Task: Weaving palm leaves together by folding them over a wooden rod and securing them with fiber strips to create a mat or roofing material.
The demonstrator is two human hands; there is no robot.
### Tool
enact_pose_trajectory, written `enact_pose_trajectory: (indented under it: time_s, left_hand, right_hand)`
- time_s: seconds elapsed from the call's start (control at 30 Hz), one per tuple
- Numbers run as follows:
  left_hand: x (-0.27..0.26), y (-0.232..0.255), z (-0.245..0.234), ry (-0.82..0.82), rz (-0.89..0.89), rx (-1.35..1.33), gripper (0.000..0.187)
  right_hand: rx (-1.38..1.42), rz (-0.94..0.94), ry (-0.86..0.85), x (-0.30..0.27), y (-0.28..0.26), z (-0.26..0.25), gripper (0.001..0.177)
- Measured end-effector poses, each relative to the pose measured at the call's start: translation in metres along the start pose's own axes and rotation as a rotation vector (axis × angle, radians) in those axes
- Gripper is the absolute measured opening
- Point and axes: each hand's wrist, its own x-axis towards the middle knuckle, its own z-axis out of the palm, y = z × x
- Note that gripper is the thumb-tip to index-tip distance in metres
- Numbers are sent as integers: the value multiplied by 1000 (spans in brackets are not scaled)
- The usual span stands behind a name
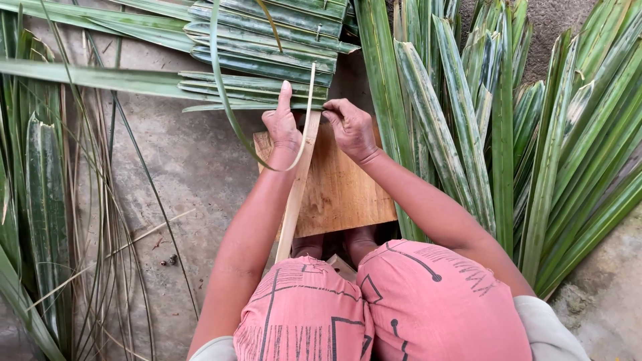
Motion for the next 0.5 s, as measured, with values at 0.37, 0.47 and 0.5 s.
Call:
enact_pose_trajectory:
  time_s: [0.37, 0.47, 0.5]
  left_hand:
    - [37, -37, -8, -41, 64, 159, 57]
    - [34, -34, -4, -55, 54, 199, 58]
    - [31, -31, -2, -72, 69, 215, 58]
  right_hand:
    - [-26, -31, 21, 15, -4, -6, 5]
    - [-20, -3, 29, 18, -1, -7, 5]
    - [-26, 4, 27, 19, -1, -7, 5]
